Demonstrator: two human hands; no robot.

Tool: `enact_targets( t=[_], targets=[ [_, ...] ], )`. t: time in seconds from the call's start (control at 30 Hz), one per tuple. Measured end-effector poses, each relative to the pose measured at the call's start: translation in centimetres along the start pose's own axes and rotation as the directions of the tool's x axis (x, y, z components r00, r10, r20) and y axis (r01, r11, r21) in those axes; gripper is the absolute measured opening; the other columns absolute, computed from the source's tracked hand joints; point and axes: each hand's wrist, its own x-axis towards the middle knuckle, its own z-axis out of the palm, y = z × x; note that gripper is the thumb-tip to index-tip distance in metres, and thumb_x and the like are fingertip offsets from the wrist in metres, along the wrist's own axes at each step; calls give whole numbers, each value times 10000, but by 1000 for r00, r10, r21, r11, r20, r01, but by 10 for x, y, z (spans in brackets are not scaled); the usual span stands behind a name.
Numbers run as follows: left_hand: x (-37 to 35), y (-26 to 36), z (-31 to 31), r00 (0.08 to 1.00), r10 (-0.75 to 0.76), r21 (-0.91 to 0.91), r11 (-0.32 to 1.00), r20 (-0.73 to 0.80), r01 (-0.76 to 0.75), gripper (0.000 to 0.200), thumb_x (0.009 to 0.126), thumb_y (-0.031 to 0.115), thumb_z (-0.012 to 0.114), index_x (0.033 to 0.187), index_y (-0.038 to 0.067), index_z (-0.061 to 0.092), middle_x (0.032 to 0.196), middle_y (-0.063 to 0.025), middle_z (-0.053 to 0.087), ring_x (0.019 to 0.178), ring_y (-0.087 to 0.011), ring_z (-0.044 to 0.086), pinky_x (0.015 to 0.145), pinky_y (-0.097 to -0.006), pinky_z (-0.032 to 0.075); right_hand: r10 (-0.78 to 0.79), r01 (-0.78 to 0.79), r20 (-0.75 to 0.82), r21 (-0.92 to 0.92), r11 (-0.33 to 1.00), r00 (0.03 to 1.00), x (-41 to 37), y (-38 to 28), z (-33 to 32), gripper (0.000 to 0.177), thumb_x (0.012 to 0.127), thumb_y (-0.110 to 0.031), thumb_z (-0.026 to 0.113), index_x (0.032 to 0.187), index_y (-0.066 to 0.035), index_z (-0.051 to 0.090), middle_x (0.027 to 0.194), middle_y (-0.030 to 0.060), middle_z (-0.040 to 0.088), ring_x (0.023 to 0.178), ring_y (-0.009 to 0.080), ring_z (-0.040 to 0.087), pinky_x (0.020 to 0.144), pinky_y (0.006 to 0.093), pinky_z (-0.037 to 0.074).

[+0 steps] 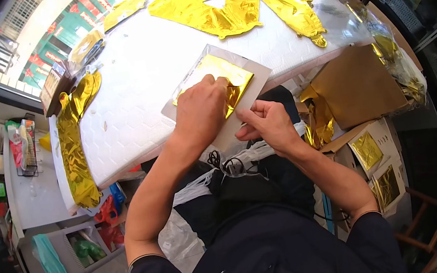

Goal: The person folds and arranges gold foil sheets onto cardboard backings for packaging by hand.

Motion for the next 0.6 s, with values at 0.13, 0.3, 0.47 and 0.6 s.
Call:
enact_targets(
  t=[0.13, 0.3, 0.47, 0.6],
  targets=[
    [0, -15, 1, 999, -29, -52, 998, -46, 27, 248, 901, 72, 605, 1114, 8, 715, 949, -190, 708, 849, -360, 712, 759, -452, 557, -35, 34, 19, 82, 996, 999, -8, 4, -6, 285, 992, -185, 705, 1135, 53, 642, 978, 121, 734, 819, 157, 735, 714, 287, 641],
    [-2, -16, 4, 999, -20, -92, 996, -40, 16, 242, 901, 75, 599, 1096, 16, 729, 938, -185, 706, 847, -356, 711, 762, -458, 554, -49, 52, -42, 66, 996, 998, -7, 13, -10, 272, 1000, -168, 693, 1168, 44, 670, 1072, 119, 736, 944, 184, 738, 823, 305, 634],
    [-2, -18, 2, 999, -33, -153, 988, 4, 33, 250, 911, 80, 589, 1108, 24, 731, 955, -196, 703, 871, -362, 706, 790, -467, 549, -35, 36, -11, 159, 987, 999, -3, 17, -9, 266, 1014, -141, 664, 1204, 46, 675, 1105, 111, 732, 997, 197, 732, 875, 328, 624],
    [-3, -21, 5, 999, -45, -207, 978, -13, 41, 237, 915, 90, 621, 1114, 58, 745, 922, -164, 700, 841, -348, 691, 799, -437, 538, -82, 77, 7, 257, 963, 997, -3, 18, -4, 270, 1026, -119, 635, 1232, 53, 660, 1141, 111, 722, 1036, 197, 720, 919, 354, 613]
  ],
)
